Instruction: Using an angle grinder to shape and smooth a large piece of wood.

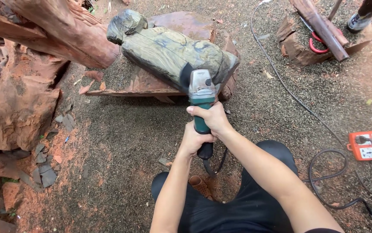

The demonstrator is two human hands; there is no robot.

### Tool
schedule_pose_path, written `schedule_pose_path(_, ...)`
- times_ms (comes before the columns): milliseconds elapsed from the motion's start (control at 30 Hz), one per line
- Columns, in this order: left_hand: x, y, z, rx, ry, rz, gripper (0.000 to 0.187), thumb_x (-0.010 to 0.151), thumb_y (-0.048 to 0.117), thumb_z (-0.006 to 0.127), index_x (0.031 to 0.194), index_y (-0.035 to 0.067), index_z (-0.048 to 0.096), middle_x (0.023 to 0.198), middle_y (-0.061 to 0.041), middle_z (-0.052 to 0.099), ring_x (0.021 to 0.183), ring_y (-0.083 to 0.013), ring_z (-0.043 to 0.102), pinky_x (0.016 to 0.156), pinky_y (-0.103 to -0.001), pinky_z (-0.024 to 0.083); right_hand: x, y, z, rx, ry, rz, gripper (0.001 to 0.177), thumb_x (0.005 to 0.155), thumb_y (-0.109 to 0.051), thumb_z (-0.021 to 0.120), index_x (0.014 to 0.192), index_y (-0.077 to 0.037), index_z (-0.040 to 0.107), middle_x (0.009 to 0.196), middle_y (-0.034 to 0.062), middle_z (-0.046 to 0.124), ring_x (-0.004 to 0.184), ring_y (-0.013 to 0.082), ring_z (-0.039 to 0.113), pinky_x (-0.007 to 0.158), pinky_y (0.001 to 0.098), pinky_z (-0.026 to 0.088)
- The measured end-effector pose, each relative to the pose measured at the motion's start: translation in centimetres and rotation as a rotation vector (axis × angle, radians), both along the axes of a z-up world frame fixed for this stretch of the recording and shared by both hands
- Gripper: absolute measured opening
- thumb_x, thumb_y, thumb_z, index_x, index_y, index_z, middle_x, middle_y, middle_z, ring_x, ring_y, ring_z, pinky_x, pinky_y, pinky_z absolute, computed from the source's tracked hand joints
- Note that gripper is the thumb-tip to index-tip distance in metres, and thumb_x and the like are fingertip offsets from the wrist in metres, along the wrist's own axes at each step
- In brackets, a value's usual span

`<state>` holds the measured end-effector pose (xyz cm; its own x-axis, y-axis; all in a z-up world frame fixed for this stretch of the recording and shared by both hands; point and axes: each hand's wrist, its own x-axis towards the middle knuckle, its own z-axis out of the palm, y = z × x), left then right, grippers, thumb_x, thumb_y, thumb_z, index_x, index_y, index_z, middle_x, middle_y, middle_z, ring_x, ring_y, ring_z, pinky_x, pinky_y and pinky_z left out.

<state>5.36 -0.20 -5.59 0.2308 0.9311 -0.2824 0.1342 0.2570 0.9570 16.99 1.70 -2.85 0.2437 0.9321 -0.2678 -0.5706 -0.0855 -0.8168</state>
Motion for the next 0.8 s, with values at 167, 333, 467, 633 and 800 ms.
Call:
schedule_pose_path(167, 0.8, -0.1, 0.4, 0.035, 0.047, -0.003, 0.042, 0.042, -0.006, 0.082, 0.082, 0.004, 0.071, 0.069, -0.008, 0.069, 0.071, -0.0184, 0.065, 0.062, -0.031, 0.051, 0.0, -0.2, -1.6, 0.061, 0.066, -0.050, 0.033, 0.065, -0.010, 0.095, 0.084, 0.003, 0.071, 0.071, 0.0152, 0.072, 0.071, 0.0196, 0.073, 0.068, 0.0363, 0.059)
schedule_pose_path(333, -0.1, -0.8, -2.1, 0.037, 0.047, 0.010, 0.042, 0.045, -0.002, 0.083, 0.084, 0.003, 0.070, 0.071, -0.011, 0.068, 0.073, -0.0205, 0.067, 0.063, -0.034, 0.051, -0.8, -0.8, -1.8, 0.082, -0.013, 0.019, 0.040, 0.063, -0.011, 0.097, 0.091, 0.002, 0.071, 0.077, 0.0120, 0.073, 0.077, 0.0154, 0.070, 0.072, 0.0365, 0.058)
schedule_pose_path(467, -1.3, -1.0, -5.5, 0.059, -0.072, 0.045, 0.045, 0.045, -0.002, 0.084, 0.087, 0.002, 0.069, 0.072, -0.011, 0.068, 0.076, -0.0191, 0.065, 0.065, -0.032, 0.050, -1.8, -0.8, -2.7, 0.070, -0.120, 0.050, 0.046, 0.058, -0.012, 0.099, 0.092, 0.002, 0.071, 0.080, 0.0097, 0.070, 0.079, 0.0132, 0.064, 0.073, 0.0338, 0.056)
schedule_pose_path(633, -2.1, -0.8, -7.7, 0.073, -0.154, 0.029, 0.049, 0.044, -0.001, 0.086, 0.089, 0.002, 0.068, 0.077, -0.012, 0.071, 0.079, -0.0198, 0.066, 0.068, -0.033, 0.050, -2.9, -0.6, -3.5, 0.053, -0.227, 0.058, 0.046, 0.056, -0.013, 0.099, 0.090, 0.001, 0.071, 0.079, 0.0090, 0.067, 0.079, 0.0149, 0.062, 0.073, 0.0331, 0.053)
schedule_pose_path(800, -2.1, -0.7, -7.0, 0.066, -0.123, -0.054, 0.047, 0.046, 0.002, 0.086, 0.089, 0.003, 0.067, 0.078, -0.011, 0.071, 0.081, -0.0206, 0.066, 0.069, -0.034, 0.050, -2.7, -0.9, -4.7, 0.042, -0.170, -0.019, 0.046, 0.058, -0.009, 0.097, 0.095, 0.003, 0.072, 0.080, 0.0110, 0.069, 0.078, 0.0149, 0.062, 0.075, 0.0348, 0.055)
